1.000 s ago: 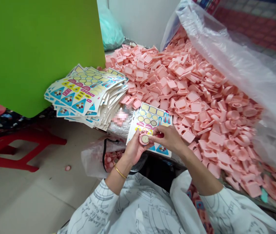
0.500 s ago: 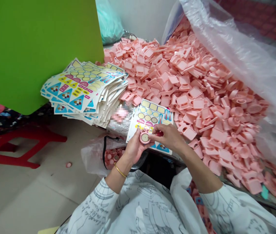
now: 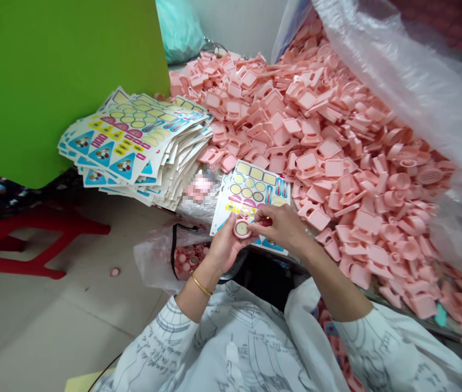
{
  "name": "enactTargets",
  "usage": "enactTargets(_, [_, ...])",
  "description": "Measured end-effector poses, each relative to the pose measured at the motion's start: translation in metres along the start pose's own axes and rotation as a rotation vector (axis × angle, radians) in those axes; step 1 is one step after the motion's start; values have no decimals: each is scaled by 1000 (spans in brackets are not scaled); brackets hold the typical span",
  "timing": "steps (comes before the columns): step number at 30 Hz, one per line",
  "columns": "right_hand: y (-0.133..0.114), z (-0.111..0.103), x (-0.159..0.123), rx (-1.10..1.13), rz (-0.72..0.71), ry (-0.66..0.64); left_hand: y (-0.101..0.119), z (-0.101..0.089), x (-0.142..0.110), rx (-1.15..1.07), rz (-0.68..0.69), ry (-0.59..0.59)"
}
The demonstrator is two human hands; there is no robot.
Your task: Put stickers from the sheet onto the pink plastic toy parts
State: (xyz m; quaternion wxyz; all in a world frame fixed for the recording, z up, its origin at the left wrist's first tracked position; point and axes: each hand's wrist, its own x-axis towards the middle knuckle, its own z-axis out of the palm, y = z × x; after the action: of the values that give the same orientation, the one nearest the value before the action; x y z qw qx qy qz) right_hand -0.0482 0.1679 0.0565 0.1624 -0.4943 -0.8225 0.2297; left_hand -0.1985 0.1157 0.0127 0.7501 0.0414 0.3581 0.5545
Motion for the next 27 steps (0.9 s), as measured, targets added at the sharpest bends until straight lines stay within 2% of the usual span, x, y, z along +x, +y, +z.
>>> enactTargets(6, [0, 1, 0, -8, 7, -8, -2, -2, 2, 12, 4, -7])
enactTargets(14, [-2, -1, 0, -25, 6, -27, -3, -8, -1, 116, 52, -124])
enactTargets(22, [0, 3, 1, -22, -22, -17, 0, -9, 1, 145, 37, -86])
enactTargets(27, [2, 5, 0, -16, -16, -9, -2, -10, 2, 89, 24, -83])
